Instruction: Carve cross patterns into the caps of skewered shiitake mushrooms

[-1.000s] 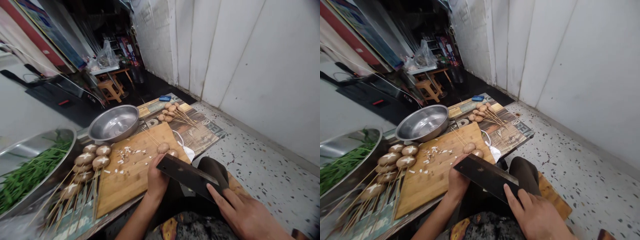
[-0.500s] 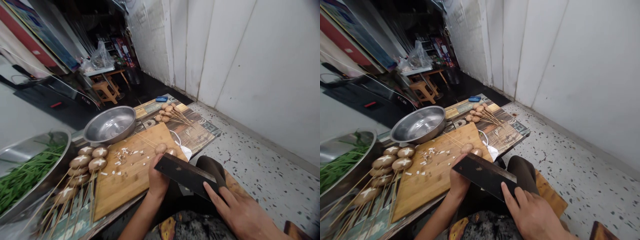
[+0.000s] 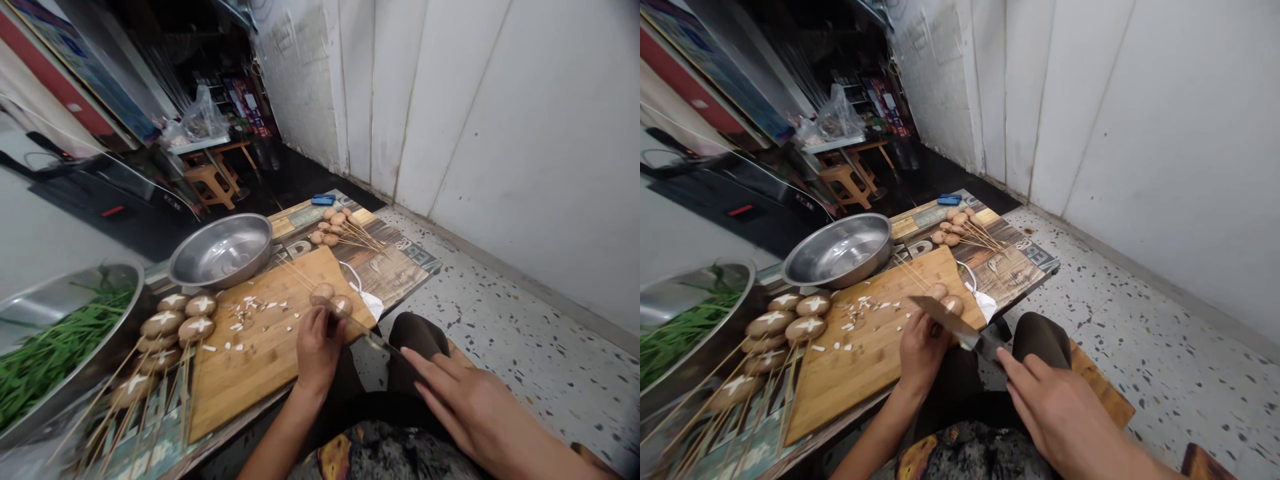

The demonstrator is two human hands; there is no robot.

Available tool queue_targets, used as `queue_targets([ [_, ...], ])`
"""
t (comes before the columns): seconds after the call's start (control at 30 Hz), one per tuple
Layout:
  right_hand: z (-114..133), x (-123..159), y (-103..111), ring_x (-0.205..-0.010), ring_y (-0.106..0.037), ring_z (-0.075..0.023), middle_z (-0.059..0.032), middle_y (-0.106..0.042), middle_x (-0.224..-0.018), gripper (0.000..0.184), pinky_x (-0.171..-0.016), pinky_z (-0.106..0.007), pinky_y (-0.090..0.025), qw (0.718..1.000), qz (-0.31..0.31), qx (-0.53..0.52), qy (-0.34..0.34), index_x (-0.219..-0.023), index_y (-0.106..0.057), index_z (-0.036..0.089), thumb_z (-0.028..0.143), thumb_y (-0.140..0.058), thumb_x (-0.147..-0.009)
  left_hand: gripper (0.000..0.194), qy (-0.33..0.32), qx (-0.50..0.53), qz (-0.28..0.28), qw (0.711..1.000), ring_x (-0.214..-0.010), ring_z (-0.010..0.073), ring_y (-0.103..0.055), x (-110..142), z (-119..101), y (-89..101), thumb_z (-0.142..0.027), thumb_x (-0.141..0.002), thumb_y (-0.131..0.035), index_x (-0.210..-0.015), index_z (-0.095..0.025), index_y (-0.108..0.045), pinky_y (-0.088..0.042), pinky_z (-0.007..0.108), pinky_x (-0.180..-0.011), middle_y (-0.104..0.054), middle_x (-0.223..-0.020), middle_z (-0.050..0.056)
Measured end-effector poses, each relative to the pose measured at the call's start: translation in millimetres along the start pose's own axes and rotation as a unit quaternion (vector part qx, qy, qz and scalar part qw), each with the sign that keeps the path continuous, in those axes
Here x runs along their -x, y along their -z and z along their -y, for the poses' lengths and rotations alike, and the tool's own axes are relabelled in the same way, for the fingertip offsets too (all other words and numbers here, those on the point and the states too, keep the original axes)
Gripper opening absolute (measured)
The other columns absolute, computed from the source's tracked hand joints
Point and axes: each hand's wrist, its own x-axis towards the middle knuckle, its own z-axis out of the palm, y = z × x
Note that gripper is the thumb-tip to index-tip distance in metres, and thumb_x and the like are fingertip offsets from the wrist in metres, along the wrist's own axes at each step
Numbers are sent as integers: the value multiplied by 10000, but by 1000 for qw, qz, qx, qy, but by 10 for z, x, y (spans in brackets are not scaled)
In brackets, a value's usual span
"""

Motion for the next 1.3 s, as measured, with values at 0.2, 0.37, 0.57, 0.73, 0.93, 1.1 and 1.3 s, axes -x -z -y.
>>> queue_targets([
  [0.2,-371,-33,29,-433,-472,-112,71,-515,-467,322,-496,-244,-375,831,128,-462,-281,-753,-493,234,481,-567,-945,300,1,-41,19,999,-1021,245,-669,-41,28,116,-291,-877,-686,-1163,-198,-685,-560,428,-933,-709,-1105,102],
  [0.37,-526,-100,-170,-371,-418,-66,89,-491,-506,417,-445,-223,-284,753,153,-560,-310,-722,-480,210,562,-656,-862,301,21,-36,21,999,-1068,245,-668,-25,43,143,-266,-886,-671,-1182,-215,-689,-551,434,-969,-712,-1151,95],
  [0.57,-599,-55,-295,-355,-432,-54,72,-537,-539,381,-413,-201,-296,734,168,-580,-310,-748,-487,201,516,-658,-877,331,11,-47,18,999,-1069,244,-661,-5,52,128,-245,-879,-682,-1207,-197,-684,-551,426,-965,-706,-1159,108],
  [0.73,-656,18,-377,-350,-435,-44,64,-563,-572,339,-402,-190,-290,721,165,-600,-305,-776,-505,193,473,-659,-889,347,0,-51,13,999,-1065,239,-660,-8,56,127,-244,-879,-686,-1223,-202,-679,-556,414,-957,-706,-1149,106],
  [0.93,-612,-8,-414,-342,-422,-35,84,-531,-538,332,-365,-156,-315,707,159,-618,-307,-761,-512,192,447,-701,-857,340,9,-31,20,999,-1056,236,-668,-25,51,137,-250,-879,-687,-1216,-213,-690,-562,412,-947,-708,-1154,107],
  [1.1,-562,-122,-410,-332,-430,-34,74,-550,-585,379,-328,-154,-352,692,143,-638,-305,-721,-500,194,476,-737,-809,325,21,-20,21,999,-1053,242,-674,-27,75,143,-241,-856,-709,-1179,-200,-707,-562,423,-954,-722,-1146,102],
  [1.3,-554,-205,-458,-318,-433,-37,72,-549,-572,427,-322,-158,-353,676,143,-659,-295,-711,-501,192,530,-753,-775,325,35,-14,25,999,-1068,247,-673,-34,69,137,-234,-855,-703,-1179,-212,-714,-555,435,-970,-718,-1164,102],
])
